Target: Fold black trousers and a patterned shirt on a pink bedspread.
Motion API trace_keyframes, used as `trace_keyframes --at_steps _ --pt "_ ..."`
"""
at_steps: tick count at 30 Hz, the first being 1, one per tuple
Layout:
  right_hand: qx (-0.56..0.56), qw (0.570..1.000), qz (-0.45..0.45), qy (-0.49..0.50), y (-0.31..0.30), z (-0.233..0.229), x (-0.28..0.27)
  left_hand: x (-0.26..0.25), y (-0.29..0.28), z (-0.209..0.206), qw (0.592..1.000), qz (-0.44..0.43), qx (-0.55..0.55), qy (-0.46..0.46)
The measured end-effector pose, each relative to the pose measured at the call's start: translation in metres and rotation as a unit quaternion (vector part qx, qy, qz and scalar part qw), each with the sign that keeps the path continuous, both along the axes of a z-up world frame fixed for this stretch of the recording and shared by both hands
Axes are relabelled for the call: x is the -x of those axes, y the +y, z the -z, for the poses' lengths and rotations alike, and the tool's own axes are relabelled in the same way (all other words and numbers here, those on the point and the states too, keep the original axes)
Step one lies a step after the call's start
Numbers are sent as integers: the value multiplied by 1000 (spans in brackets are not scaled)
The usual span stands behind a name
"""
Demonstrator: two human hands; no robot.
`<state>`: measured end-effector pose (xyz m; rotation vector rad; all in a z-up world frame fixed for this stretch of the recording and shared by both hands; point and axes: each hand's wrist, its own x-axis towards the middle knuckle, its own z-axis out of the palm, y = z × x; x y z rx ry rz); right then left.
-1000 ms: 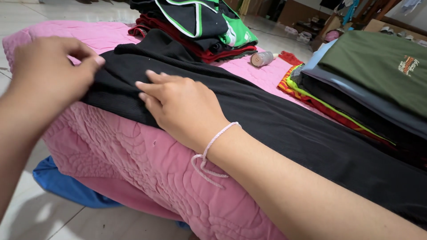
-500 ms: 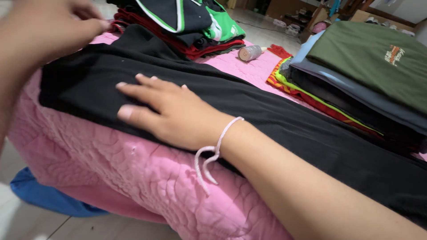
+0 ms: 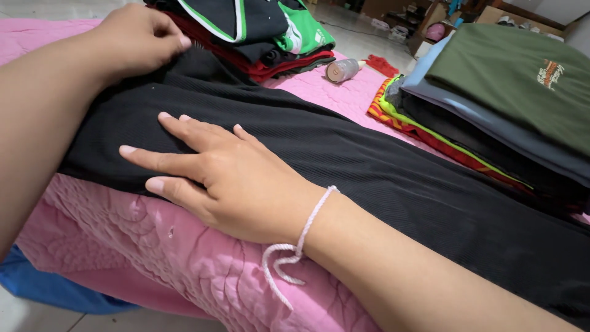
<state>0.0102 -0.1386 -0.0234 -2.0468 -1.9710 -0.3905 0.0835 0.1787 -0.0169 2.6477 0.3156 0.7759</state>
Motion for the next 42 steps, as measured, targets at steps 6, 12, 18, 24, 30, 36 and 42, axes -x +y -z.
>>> trace_keyframes --at_steps 6,12,18,24,30,36,42 --pt "-3 1000 -17 1 -2 -2 3 -22 23 4 972 49 197 -121" --pt "3 999 -7 36 -3 -8 7 -22 29 -7 927 193 317 48" --pt "-4 1000 13 11 2 -5 10 -17 26 0 957 82 277 -4" --pt "5 995 -22 -100 6 -7 15 11 -9 -10 987 -22 -140 -80" --pt "-66 967 -57 239 -1 -11 -21 51 -91 -38 978 57 -165 -111" --pt "90 957 259 99 -14 -2 -62 46 -69 14 976 108 -174 73" --pt "122 932 323 112 -27 -5 -50 72 -88 -7 971 -30 -140 190"
